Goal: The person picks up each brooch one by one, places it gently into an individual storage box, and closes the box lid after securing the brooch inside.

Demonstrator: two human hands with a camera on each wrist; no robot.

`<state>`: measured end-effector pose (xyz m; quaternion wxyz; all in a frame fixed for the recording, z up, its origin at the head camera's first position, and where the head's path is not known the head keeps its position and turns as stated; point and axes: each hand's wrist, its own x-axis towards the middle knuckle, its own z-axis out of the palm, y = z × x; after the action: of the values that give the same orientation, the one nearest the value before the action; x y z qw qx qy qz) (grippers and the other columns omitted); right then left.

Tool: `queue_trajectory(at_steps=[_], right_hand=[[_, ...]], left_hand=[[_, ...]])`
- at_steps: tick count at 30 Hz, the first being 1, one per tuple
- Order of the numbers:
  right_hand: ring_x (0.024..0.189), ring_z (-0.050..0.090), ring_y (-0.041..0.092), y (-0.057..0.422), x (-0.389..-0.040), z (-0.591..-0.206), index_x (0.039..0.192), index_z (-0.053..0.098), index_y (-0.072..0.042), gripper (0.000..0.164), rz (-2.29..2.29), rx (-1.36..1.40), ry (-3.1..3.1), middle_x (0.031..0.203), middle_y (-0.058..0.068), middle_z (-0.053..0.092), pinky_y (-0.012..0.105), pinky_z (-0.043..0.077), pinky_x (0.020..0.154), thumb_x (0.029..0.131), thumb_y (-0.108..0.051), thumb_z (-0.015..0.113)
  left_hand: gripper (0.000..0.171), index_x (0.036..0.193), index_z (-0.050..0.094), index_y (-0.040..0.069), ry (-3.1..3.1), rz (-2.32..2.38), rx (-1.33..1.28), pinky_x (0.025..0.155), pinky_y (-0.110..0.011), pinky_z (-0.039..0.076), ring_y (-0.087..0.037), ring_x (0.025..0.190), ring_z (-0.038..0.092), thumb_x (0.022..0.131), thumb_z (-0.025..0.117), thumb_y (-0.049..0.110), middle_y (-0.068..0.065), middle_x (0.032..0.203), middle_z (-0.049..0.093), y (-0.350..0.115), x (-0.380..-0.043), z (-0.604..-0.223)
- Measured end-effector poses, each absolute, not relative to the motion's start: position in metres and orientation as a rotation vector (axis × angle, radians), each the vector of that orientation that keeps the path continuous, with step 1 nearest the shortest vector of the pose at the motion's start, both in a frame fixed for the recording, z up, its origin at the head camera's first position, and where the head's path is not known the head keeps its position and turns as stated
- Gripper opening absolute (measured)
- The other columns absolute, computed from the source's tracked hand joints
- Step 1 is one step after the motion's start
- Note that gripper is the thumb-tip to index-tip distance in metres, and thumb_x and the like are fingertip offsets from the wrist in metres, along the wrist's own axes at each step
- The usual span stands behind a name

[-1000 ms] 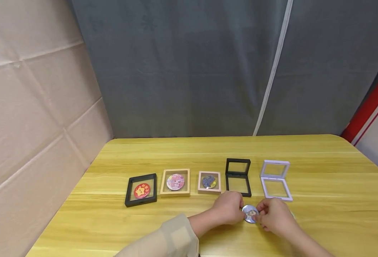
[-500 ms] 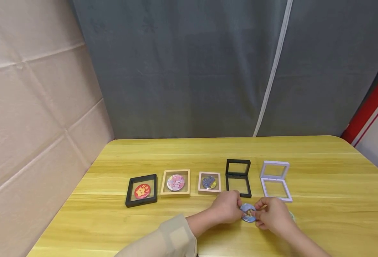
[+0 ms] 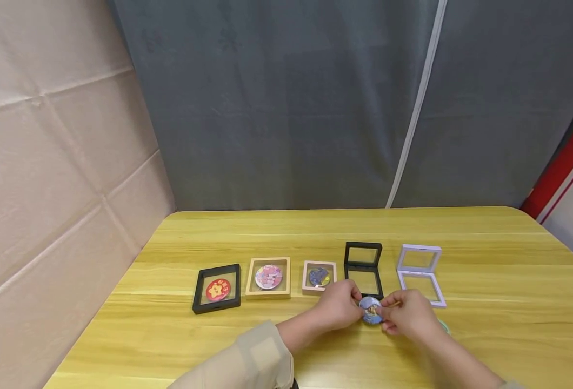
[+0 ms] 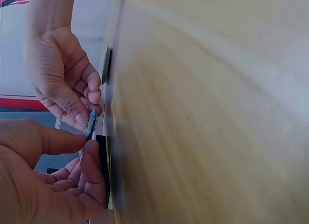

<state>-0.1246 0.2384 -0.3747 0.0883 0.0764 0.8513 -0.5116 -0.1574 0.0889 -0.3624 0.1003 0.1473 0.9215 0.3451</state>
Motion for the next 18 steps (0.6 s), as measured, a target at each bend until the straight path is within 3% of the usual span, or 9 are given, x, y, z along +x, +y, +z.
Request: queue_trajectory(at_steps=[18], right_hand=[[0.056, 0.06, 0.015, 0.233, -0.138, -0.368, 0.094, 0.056, 0.018, 0.019, -1.533, 0.255, 2.542, 0.068, 0.01, 0.063, 0.027, 0.052, 0.054, 0.081, 0.004, 0.058]], left_hand=[[0.015, 0.077, 0.059, 0.009, 2.71, 0.986, 0.318, 0.051, -0.02, 0.038, -0.009, 0.057, 0.046, 0.067, 0.07, 0.005, 0.004, 0.068, 0.052, 0.087, -0.167, -0.354]])
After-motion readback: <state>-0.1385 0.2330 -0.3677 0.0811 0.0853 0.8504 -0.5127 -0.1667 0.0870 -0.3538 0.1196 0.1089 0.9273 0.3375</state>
